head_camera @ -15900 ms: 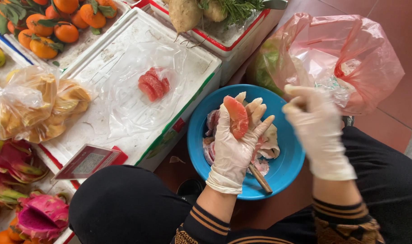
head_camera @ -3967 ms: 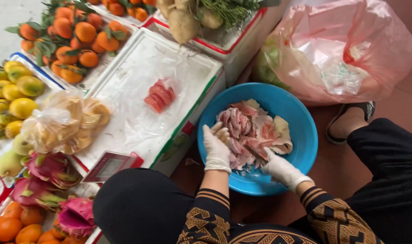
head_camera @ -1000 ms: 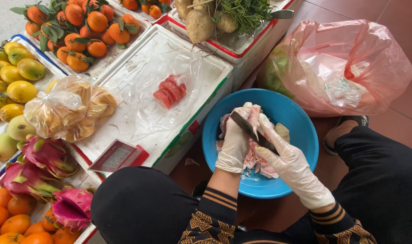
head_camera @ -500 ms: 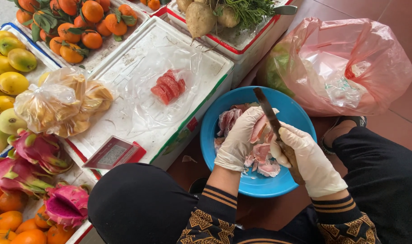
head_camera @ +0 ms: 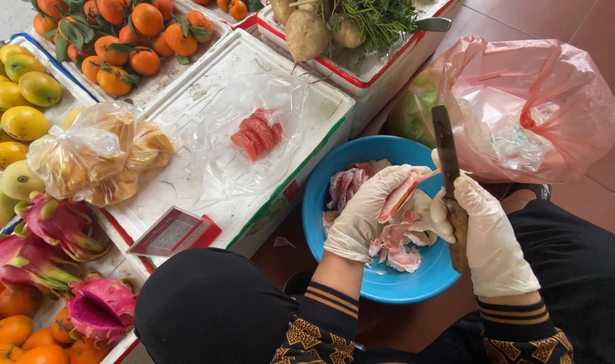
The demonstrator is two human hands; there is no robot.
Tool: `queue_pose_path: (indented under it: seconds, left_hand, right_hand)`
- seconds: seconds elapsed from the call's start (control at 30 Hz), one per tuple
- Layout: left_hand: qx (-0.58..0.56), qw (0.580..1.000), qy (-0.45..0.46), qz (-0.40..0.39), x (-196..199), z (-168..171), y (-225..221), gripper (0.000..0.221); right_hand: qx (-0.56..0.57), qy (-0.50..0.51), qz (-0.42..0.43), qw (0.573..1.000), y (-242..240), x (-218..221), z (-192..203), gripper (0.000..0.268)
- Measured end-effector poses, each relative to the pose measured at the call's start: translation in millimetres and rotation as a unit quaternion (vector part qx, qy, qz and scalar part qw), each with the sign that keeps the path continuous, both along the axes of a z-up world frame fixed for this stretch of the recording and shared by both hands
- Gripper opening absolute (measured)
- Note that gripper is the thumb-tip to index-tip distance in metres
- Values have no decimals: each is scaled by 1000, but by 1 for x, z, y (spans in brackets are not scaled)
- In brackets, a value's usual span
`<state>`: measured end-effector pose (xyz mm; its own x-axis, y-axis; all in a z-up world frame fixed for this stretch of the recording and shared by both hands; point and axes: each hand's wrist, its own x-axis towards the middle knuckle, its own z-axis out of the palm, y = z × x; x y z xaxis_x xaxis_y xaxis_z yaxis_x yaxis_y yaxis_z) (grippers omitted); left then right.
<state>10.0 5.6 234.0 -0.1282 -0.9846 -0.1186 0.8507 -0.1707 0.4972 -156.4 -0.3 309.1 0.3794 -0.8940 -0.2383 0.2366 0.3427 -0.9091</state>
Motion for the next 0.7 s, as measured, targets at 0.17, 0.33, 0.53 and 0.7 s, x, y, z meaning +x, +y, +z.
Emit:
queue_pose_path:
  seconds: [0.17,0.33,0.53,0.7]
  left_hand:
    - [110,993,-9,-45,5,12,4,24]
    - [33,993,75,-87,0,-2,3,29]
    - [53,987,99,-113,-1,-16,1,31]
    - [41,982,117,-139,-10,-13,7,23]
  right_hand:
    - [-17,13,5,1000,-9,0,6,53]
    - [17,-44,2,999,-15,-6,-8,51]
    - [43,-67,-13,997,-22,-10,-36,39]
    - [17,-44,-73,996,-26,-3,-72,38]
